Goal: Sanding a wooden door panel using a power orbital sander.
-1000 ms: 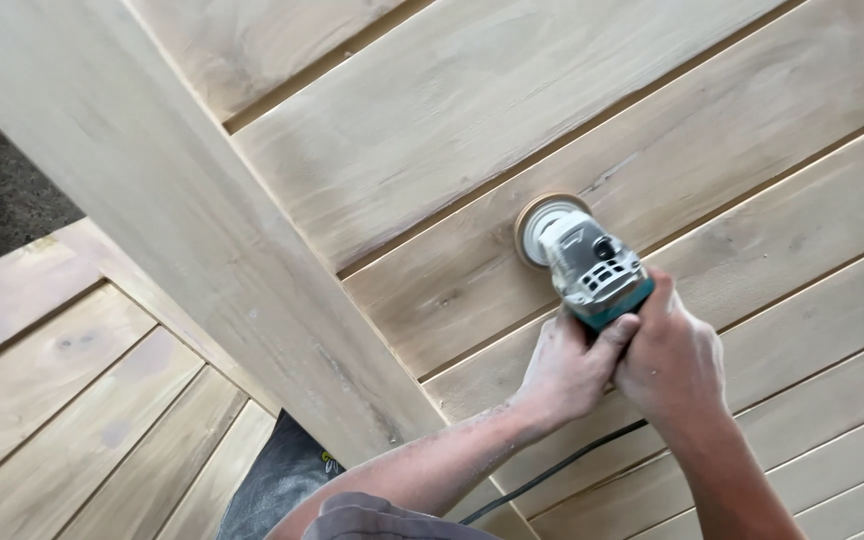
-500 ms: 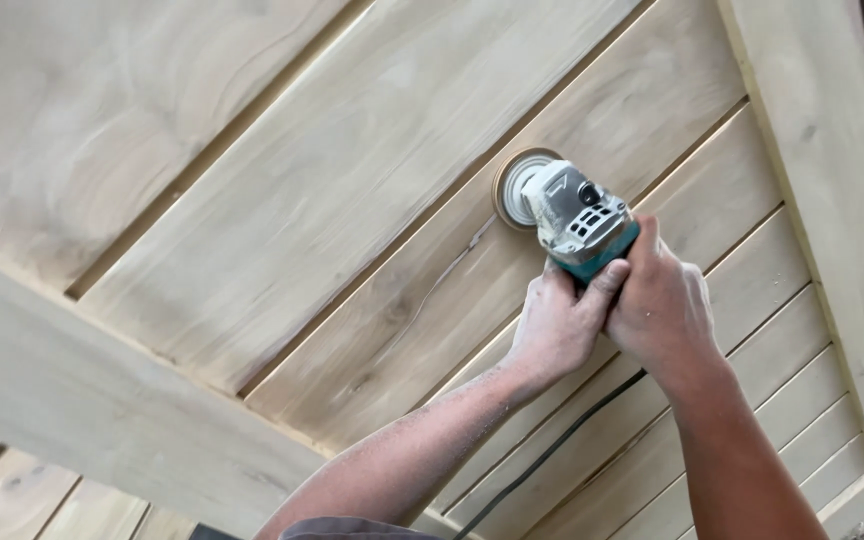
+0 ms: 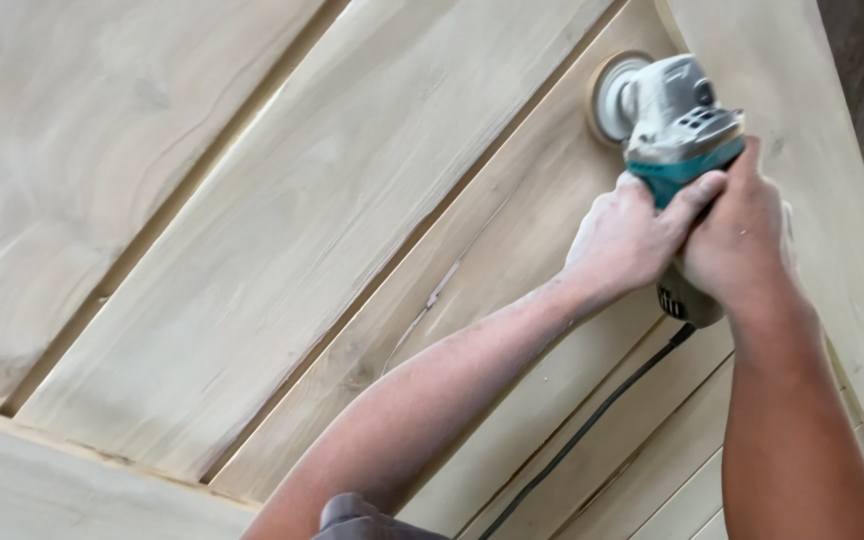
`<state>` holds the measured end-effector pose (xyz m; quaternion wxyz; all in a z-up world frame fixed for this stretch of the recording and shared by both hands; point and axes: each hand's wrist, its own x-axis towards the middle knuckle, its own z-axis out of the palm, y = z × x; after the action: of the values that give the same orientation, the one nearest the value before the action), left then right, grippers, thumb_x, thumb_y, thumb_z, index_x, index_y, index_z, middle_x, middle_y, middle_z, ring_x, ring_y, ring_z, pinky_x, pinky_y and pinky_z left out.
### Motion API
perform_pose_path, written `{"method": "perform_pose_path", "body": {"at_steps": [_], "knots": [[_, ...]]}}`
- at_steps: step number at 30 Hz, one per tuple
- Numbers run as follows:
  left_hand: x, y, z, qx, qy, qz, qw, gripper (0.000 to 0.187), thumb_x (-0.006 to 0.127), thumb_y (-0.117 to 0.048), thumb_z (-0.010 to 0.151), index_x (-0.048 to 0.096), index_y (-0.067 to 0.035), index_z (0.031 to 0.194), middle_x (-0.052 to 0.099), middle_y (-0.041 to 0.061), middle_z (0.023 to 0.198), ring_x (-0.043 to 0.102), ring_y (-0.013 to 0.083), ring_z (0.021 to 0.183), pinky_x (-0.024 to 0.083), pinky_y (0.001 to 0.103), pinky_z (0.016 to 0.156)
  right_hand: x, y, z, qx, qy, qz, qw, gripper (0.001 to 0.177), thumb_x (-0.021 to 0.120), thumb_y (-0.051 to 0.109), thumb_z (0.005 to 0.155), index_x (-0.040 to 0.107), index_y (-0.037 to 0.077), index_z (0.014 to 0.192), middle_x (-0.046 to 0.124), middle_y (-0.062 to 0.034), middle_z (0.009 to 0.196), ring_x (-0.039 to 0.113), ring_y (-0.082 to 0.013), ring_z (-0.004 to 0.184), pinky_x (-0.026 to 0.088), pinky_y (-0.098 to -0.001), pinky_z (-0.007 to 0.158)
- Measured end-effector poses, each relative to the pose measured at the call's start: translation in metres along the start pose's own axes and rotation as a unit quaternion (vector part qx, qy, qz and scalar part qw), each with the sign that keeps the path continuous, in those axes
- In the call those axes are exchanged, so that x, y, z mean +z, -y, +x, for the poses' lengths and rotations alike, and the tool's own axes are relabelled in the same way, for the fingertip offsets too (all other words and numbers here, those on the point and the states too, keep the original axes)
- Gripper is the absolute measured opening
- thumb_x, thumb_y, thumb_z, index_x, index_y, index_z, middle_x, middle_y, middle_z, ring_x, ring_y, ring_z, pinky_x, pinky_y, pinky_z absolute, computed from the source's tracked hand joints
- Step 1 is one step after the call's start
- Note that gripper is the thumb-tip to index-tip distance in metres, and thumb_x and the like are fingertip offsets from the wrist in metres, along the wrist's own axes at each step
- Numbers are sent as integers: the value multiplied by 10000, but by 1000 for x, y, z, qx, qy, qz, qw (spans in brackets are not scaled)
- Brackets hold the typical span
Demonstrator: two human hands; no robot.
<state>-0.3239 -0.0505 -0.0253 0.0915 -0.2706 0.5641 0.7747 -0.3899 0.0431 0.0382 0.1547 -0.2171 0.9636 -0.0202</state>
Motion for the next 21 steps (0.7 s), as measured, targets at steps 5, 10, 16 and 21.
{"method": "perform_pose_path", "body": {"at_steps": [5,10,16,21], "knots": [[27,8,13,11,23,56,998,952,501,-770,853,641,149,1058,755,315,909,771,417,930,605,482,784,5,-29,-5,15,-15,-3,1000,485,695,230,1002,435,-2,1339,703,-295,1045,676,-527,978,519,-590,783],[28,20,-27,27,33,26,999,929,482,-749,859,624,136,1104,740,331,922,748,440,949,587,505,793,9,-27,-37,8,-13,18,1000,492,688,217,986,435,-4,1345,702,-295,1041,672,-527,981,521,-588,784],[-3,51,-107,-25,-33,25,999,869,520,-671,928,549,134,1252,739,325,957,728,459,965,564,521,839,22,31,-95,11,55,-20,998,531,725,284,951,442,-16,1285,692,-312,978,675,-523,935,519,-594,758],[-55,76,-197,10,-65,-53,996,686,540,-559,982,597,46,1300,733,267,1041,714,438,1008,551,488,862,51,74,-160,-73,80,-21,994,521,713,220,886,463,-4,1285,690,-285,1005,669,-512,905,517,-588,729]]}}
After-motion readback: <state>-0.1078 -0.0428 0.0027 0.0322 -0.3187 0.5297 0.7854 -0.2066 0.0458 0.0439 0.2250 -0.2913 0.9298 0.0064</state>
